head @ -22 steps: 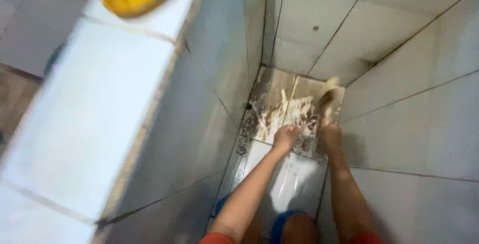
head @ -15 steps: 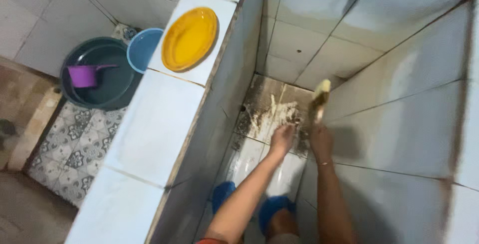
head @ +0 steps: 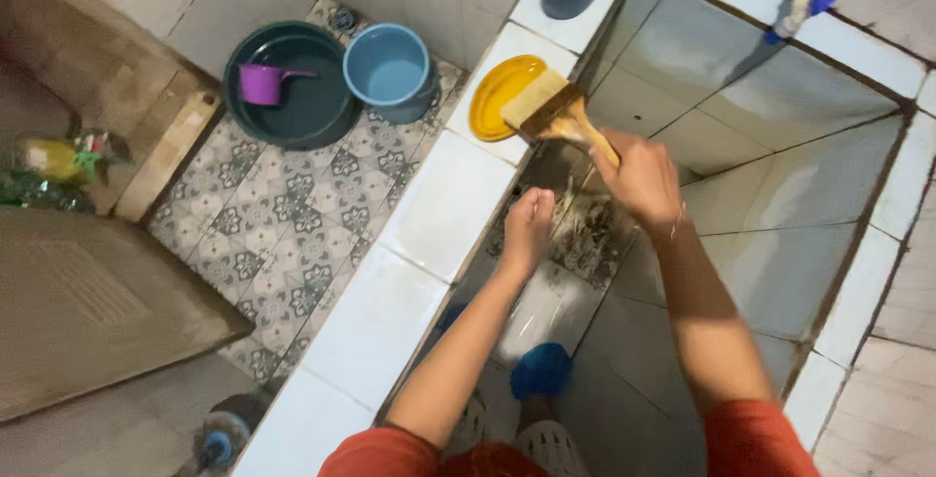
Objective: The person cleans a tiled basin area using a brush, applying a substance to the tiles and scrubbing them.
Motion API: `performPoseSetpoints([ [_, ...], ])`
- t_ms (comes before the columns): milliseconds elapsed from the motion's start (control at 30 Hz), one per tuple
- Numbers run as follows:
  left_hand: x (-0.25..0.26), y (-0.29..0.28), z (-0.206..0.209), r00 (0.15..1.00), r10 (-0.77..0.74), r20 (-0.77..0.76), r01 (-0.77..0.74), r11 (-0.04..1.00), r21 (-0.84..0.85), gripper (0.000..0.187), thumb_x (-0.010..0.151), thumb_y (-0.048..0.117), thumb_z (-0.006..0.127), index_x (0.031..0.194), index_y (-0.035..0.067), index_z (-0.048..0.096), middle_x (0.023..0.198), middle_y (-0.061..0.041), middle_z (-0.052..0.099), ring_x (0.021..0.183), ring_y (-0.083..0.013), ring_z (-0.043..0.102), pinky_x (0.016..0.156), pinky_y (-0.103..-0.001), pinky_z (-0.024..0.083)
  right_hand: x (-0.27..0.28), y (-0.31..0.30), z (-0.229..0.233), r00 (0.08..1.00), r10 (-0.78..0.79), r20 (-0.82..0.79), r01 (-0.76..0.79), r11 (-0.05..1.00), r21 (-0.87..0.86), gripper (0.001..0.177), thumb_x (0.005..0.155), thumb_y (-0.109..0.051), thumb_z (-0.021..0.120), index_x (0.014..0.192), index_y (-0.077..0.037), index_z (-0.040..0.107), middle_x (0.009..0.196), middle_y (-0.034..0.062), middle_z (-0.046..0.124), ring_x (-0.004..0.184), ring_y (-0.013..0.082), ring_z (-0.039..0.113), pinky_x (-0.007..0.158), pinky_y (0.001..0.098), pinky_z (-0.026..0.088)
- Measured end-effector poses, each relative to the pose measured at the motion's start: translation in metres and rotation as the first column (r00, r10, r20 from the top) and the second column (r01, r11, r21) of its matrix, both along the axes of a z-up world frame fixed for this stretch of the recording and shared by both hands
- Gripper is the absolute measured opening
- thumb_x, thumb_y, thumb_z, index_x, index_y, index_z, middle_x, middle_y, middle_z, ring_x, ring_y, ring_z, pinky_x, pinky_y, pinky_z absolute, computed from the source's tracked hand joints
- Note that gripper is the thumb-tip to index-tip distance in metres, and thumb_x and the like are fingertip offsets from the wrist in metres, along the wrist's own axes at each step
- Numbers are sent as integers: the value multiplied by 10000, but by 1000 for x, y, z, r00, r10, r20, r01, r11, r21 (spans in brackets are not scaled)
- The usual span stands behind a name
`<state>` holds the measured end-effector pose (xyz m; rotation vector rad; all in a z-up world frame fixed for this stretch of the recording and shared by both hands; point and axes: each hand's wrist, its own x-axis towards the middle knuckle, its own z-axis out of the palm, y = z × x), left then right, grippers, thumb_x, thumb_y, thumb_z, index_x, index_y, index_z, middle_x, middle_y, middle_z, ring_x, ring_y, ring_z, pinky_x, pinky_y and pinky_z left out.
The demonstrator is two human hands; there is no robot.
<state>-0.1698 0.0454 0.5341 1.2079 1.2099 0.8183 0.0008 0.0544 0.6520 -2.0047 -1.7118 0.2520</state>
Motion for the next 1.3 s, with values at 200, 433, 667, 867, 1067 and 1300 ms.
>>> performPoseSetpoints([
  [200, -32, 9, 18, 994, 16, 113, -17, 1000, 4, 403, 1036, 338, 497, 758, 46, 487, 705, -23, 440, 704, -124, 426, 660, -326, 402, -9, 54, -3, 958, 78, 277, -16, 975, -221, 289, 993, -362, 682, 1071, -96, 765, 808, 232, 702, 750, 418, 691, 706, 509, 564],
  [433, -44, 10, 15, 986, -48, 161, 43, 998, 34, 432, 1041, 378, 506, 773, 47, 434, 717, -10, 376, 722, -118, 381, 640, -346, 394, -18, 72, 5, 944, 126, 305, -43, 963, -265, 248, 942, -327, 687, 993, -106, 785, 810, 215, 711, 772, 422, 690, 698, 517, 558],
  [667, -39, 1, -4, 966, -175, 188, 200, 972, -126, 402, 1053, 383, 481, 815, 60, 502, 669, -19, 411, 646, -136, 369, 582, -356, 350, -16, 80, -3, 955, 73, 288, 29, 942, -335, 300, 979, -365, 681, 980, -83, 786, 797, 232, 698, 749, 431, 687, 676, 511, 559],
  [867, -36, -16, -35, 911, -149, 385, 259, 932, -252, 212, 999, 302, 535, 996, 114, 634, 749, 51, 536, 624, -70, 458, 540, -278, 371, -32, 56, -18, 959, -13, 284, 85, 966, -245, 312, 919, -363, 729, 929, -56, 783, 763, 228, 686, 721, 434, 678, 624, 509, 552],
  [1067, -37, -31, -43, 910, -106, 402, 277, 875, -396, 315, 1085, 350, 476, 930, 97, 584, 661, 48, 432, 503, -60, 379, 452, -241, 316, -60, -6, -21, 947, -187, 263, 125, 963, 237, 201, 994, -220, 730, 1124, -67, 728, 911, 157, 713, 798, 353, 691, 763, 481, 559],
  [1300, 1, -75, -71, 900, -214, 380, 355, 866, -352, 365, 1137, 368, 443, 894, 115, 543, 674, 58, 428, 524, -36, 380, 471, -236, 345, -39, -113, -75, 860, -475, -186, 500, 713, 491, 318, 967, -61, 725, 1257, -3, 607, 1108, 214, 698, 977, 338, 724, 854, 403, 586],
])
